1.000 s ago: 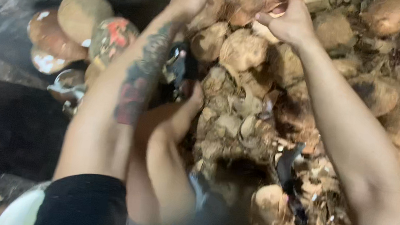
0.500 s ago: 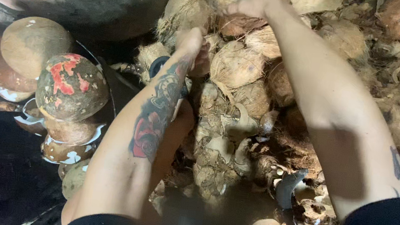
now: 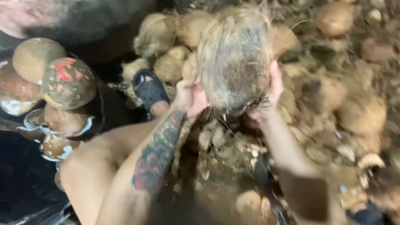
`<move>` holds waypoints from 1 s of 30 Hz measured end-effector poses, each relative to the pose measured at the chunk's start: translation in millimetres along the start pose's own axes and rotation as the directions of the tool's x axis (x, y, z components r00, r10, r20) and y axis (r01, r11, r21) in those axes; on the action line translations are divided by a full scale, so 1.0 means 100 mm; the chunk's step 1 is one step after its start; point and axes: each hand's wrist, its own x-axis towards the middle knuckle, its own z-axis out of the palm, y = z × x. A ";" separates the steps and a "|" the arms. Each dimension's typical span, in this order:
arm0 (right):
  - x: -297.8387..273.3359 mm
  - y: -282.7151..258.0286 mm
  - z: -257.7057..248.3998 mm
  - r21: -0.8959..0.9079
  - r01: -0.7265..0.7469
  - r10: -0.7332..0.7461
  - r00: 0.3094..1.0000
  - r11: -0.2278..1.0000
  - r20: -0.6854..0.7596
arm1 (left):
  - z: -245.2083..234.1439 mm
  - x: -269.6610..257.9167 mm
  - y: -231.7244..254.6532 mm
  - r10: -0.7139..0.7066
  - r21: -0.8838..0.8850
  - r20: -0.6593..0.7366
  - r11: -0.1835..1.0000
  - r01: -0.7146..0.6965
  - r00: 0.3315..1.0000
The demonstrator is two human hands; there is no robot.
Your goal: The person peels the outer husk off coconuts using a curved blade. They hold each coconut by hand, use the tool to strike and pry away pieces of the fibrous husk, and then place the peeled coconuts into a container.
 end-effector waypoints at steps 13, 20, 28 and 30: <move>-2.71 -0.12 -1.40 -0.941 -0.338 0.210 0.919 -0.019 -0.334 | -0.46 -0.92 -1.75 -0.109 -0.185 -0.163 0.980 0.078 0.981; -3.09 1.48 -2.71 -0.863 -0.498 0.168 0.846 -0.086 -0.505 | 0.10 -1.06 -1.35 -0.114 -0.097 -0.137 0.990 0.101 0.984; -3.13 0.25 -1.70 -0.856 -0.514 0.332 0.799 -0.055 -0.501 | -0.50 -0.71 -1.23 0.218 0.471 -0.447 0.882 0.021 0.868; -3.14 0.50 -2.07 -0.859 -0.509 0.269 0.835 0.049 -0.479 | -0.67 -0.65 -1.46 0.141 0.293 -0.323 0.955 -0.042 0.936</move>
